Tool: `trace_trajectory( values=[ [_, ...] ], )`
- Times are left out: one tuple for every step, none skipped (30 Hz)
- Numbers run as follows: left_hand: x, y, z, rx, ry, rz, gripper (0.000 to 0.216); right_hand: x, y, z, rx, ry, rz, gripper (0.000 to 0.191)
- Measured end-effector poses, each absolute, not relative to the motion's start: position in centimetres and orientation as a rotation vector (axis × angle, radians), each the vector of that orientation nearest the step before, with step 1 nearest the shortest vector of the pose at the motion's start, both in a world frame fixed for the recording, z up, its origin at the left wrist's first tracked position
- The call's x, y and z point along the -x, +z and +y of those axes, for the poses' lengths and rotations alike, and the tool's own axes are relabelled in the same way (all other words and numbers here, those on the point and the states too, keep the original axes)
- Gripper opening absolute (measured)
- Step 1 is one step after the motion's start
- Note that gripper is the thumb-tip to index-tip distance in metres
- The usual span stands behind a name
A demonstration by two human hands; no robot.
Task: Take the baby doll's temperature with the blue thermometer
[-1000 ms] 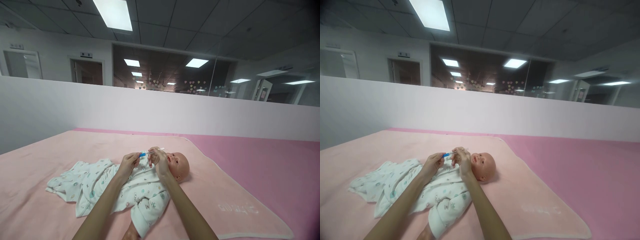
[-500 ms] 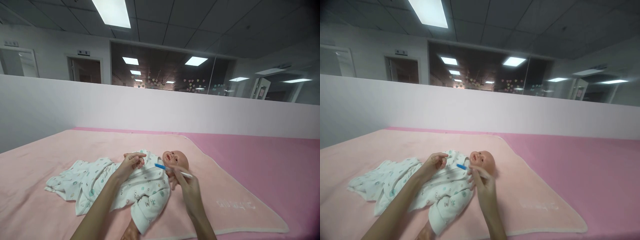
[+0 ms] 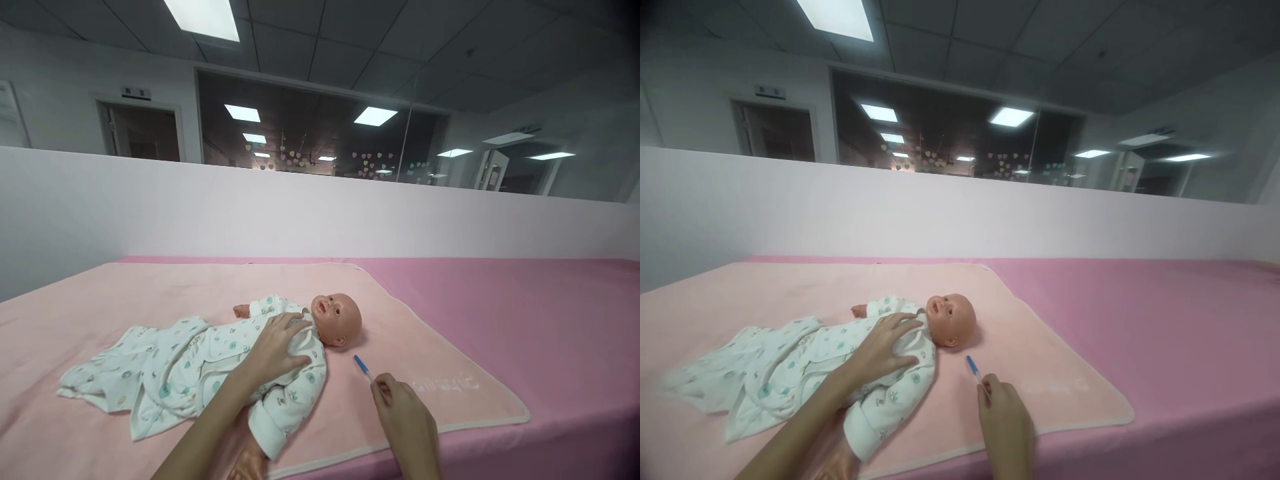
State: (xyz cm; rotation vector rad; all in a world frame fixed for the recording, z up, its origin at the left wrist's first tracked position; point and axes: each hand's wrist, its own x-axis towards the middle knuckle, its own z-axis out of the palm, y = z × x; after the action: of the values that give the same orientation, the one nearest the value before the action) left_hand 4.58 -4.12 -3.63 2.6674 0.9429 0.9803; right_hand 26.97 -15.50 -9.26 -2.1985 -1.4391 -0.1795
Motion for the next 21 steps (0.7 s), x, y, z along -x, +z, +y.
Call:
trace_trajectory(
  values=[
    [-4.6, -4.0, -3.9, -2.658, 1.009, 0.985, 0.055, -26.8, -9.1, -15.4, 2.198, -0.187, -1.467, 0.019],
    [-4.6, -4.2, -3.7, -2.634, 1.026, 1.016, 0.056, -26.6, -9.0, -15.3, 2.186, -0.191, -1.486, 0.018],
    [-4.6, -4.4, -3.5, -2.603, 1.029, 1.036, 0.056, -26.2, -8.7, -15.2, 2.159, -0.198, -1.499, 0.017],
    [-4.5, -4.5, -3.4, -2.570, 1.024, 1.049, 0.055, -25.7, -8.2, -14.9, 2.114, -0.209, -1.510, 0.017],
    [-4.4, -4.5, -3.2, -2.534, 1.019, 1.061, 0.052, -25.1, -7.6, -14.6, 2.052, -0.212, -1.525, 0.018],
    [-4.4, -4.5, -3.2, -2.493, 1.017, 1.077, 0.049, -24.3, -6.9, -14.0, 1.978, -0.197, -1.550, 0.020],
    [-4.4, -4.5, -3.1, -2.449, 1.023, 1.097, 0.045, -23.4, -6.1, -13.3, 1.893, -0.162, -1.590, 0.021],
    [-4.4, -4.4, -3.0, -2.408, 1.035, 1.118, 0.041, -22.5, -5.3, -12.4, 1.812, -0.099, -1.641, 0.022],
    [-4.4, -4.4, -3.0, -2.373, 1.051, 1.135, 0.038, -21.5, -4.5, -11.3, 1.738, -0.025, -1.708, 0.023],
    [-4.4, -4.3, -3.0, -2.349, 1.068, 1.140, 0.035, -20.6, -3.7, -10.1, 1.677, 0.032, -1.771, 0.024],
    [-4.4, -4.3, -3.0, -2.333, 1.082, 1.134, 0.033, -19.7, -3.1, -8.8, 1.616, 0.074, -1.832, 0.025],
    [-4.4, -4.2, -2.9, -2.321, 1.098, 1.121, 0.031, -19.0, -2.6, -7.6, 1.558, 0.100, -1.887, 0.023],
    [-4.4, -4.2, -2.9, -2.310, 1.113, 1.105, 0.031, -18.5, -2.2, -6.4, 1.513, 0.107, -1.923, 0.021],
    [-4.4, -4.1, -2.9, -2.297, 1.127, 1.093, 0.031, -18.0, -2.0, -5.5, 1.483, 0.104, -1.941, 0.019],
    [-4.4, -4.1, -2.8, -2.283, 1.140, 1.084, 0.031, -17.8, -1.9, -4.7, 1.465, 0.097, -1.948, 0.017],
    [-4.3, -4.0, -2.7, -2.269, 1.151, 1.077, 0.031, -17.6, -2.0, -4.1, 1.457, 0.090, -1.948, 0.016],
    [-4.3, -4.0, -2.6, -2.254, 1.160, 1.067, 0.031, -17.6, -2.0, -3.8, 1.450, 0.087, -1.948, 0.016],
    [-4.3, -4.0, -2.5, -2.236, 1.166, 1.058, 0.030, -17.7, -2.2, -3.6, 1.440, 0.088, -1.953, 0.016],
    [-4.3, -4.0, -2.3, -2.213, 1.167, 1.053, 0.030, -17.7, -2.4, -3.5, 1.423, 0.091, -1.963, 0.017],
    [-4.2, -4.0, -2.2, -2.187, 1.165, 1.051, 0.030, -17.8, -2.6, -3.5, 1.402, 0.092, -1.973, 0.018],
    [-4.2, -4.1, -2.1, -2.163, 1.162, 1.053, 0.030, -17.9, -2.8, -3.5, 1.383, 0.087, -1.978, 0.019]
  ],
)
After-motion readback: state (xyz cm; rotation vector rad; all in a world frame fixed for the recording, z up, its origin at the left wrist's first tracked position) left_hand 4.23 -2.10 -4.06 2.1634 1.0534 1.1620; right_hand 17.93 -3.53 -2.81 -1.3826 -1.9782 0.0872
